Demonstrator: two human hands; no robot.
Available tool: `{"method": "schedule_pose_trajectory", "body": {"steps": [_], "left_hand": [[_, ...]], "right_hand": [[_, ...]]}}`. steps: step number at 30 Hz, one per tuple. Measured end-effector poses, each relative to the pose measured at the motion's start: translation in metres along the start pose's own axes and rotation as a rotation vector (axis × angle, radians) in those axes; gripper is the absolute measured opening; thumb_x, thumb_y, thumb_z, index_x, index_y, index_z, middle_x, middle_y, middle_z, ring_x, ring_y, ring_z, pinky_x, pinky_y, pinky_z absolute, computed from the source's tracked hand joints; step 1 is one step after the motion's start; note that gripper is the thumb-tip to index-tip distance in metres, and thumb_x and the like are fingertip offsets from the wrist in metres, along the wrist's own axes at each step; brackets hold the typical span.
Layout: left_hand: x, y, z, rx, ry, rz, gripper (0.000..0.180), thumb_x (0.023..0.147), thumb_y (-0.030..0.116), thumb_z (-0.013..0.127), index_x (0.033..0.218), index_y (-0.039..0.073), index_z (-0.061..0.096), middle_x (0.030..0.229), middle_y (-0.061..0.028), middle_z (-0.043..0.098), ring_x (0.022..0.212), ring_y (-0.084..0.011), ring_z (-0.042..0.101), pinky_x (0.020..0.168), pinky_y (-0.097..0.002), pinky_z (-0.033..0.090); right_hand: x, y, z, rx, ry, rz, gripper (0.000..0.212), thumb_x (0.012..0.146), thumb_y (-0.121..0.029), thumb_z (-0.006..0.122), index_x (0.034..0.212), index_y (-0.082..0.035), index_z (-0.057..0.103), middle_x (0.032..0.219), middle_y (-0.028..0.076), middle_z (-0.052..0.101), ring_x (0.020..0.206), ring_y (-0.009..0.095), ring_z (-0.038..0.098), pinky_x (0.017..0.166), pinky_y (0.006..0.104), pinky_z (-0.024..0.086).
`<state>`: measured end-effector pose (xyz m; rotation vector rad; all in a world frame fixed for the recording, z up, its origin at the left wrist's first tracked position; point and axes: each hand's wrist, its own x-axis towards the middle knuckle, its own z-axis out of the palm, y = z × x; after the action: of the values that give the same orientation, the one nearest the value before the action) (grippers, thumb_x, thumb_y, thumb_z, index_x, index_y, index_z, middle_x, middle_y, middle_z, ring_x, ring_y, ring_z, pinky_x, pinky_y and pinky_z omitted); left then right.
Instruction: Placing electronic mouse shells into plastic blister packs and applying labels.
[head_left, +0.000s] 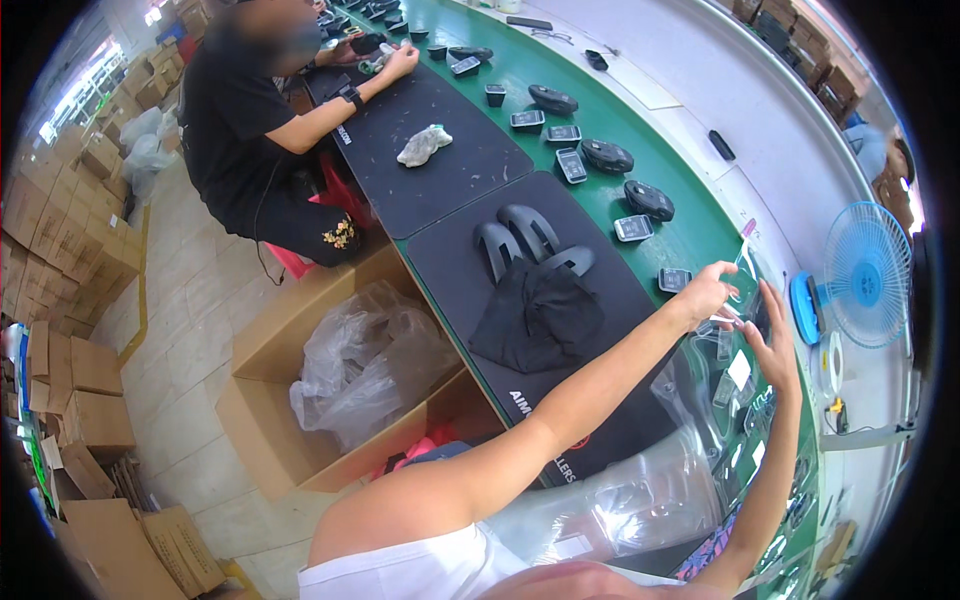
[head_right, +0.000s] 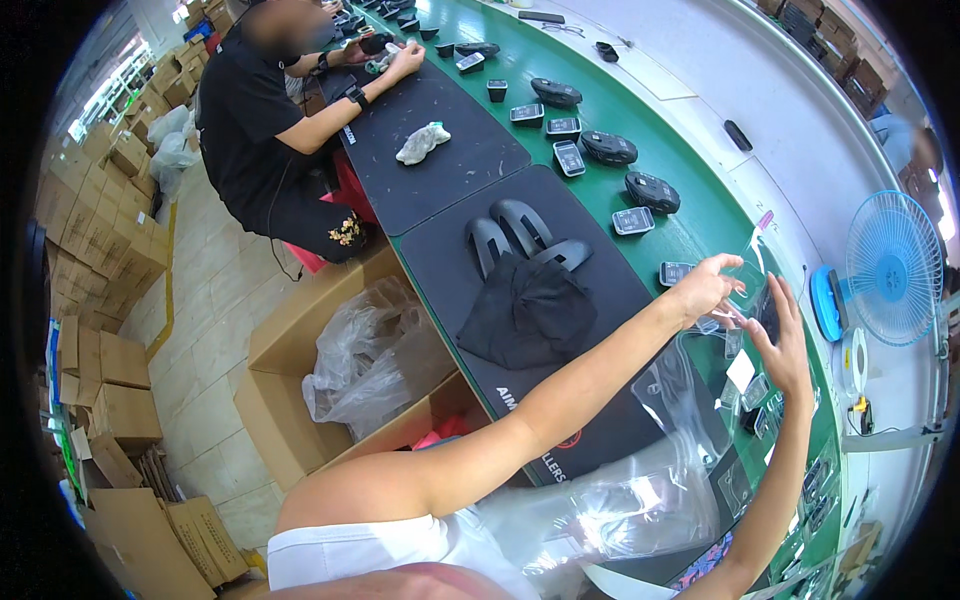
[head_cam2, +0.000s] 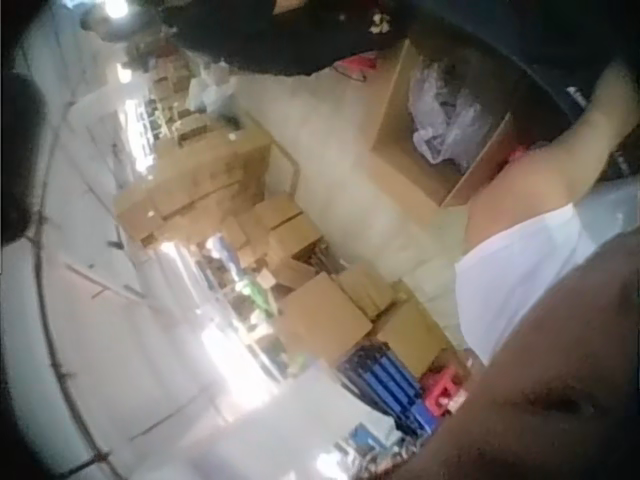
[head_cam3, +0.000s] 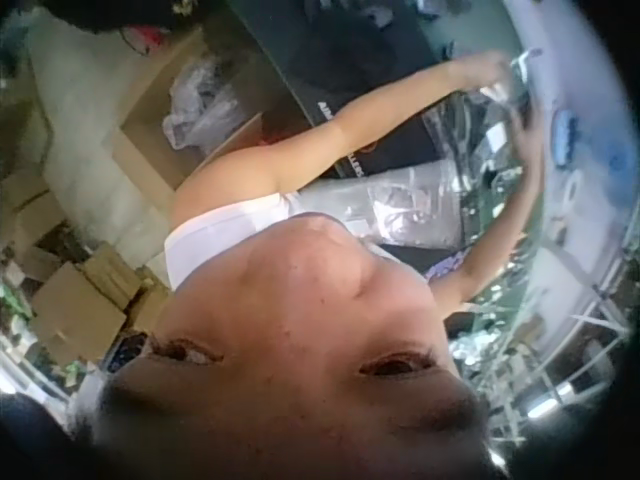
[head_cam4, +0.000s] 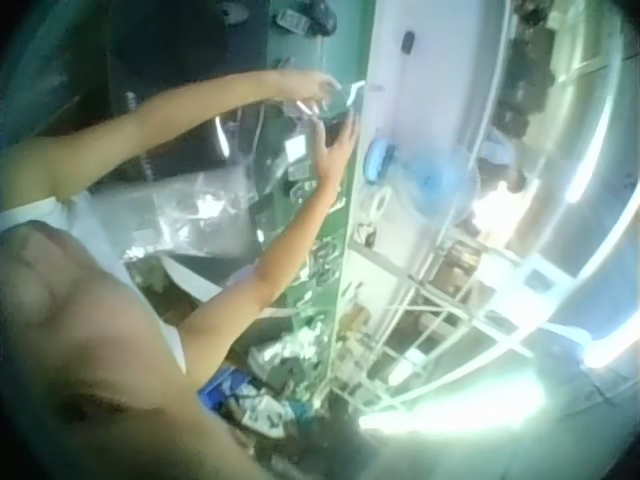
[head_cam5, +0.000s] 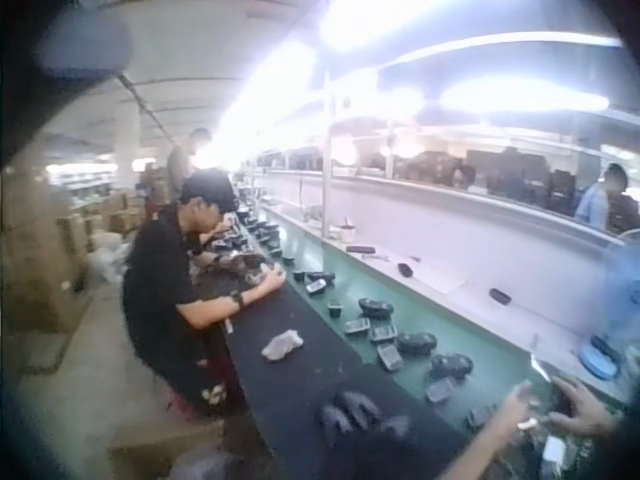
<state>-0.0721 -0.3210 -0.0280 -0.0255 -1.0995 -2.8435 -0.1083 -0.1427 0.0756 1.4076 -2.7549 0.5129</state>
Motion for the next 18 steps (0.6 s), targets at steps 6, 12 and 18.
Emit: {"method": "schedule_pose_trajectory", "body": {"steps": [6, 12, 18], "left_hand": [[-0.001, 0.001, -0.002, -0.044, -0.005, -0.028, 0.059, 0.088, -0.006, 0.035, 0.146, 0.002, 0.030, 0.122, -0.0262, 0.052, 0.065, -0.0351, 0.070, 0.052, -0.0368, 0.060], [-0.001, 0.010, -0.003, -0.142, -0.114, 0.055, 0.061, 0.089, -0.001, 0.039, 0.148, 0.001, 0.025, 0.130, -0.0281, 0.051, 0.066, -0.0325, 0.071, 0.053, -0.0352, 0.060], [0.000, 0.008, 0.002, -0.010, -0.083, 0.023, 0.063, 0.088, 0.004, 0.049, 0.148, 0.000, 0.029, 0.141, -0.0317, 0.044, 0.082, -0.0320, 0.072, 0.066, -0.0365, 0.060]], "right_hand": [[-0.004, 0.025, 0.027, 0.172, 0.116, 0.100, 0.064, 0.095, -0.034, 0.056, 0.151, -0.008, 0.036, 0.154, 0.018, 0.036, 0.144, 0.031, 0.033, 0.117, 0.0406, 0.024], [-0.025, 0.035, 0.007, 1.118, 0.258, 0.664, 0.054, 0.097, -0.040, 0.059, 0.138, -0.006, 0.051, 0.136, 0.018, 0.056, 0.105, 0.017, 0.064, 0.089, 0.0279, 0.048], [-0.039, 0.037, 0.010, 1.237, 0.277, 0.712, 0.035, 0.099, -0.031, 0.059, 0.120, -0.004, 0.060, 0.106, 0.013, 0.072, 0.078, 0.010, 0.068, 0.067, 0.0193, 0.053]]}}
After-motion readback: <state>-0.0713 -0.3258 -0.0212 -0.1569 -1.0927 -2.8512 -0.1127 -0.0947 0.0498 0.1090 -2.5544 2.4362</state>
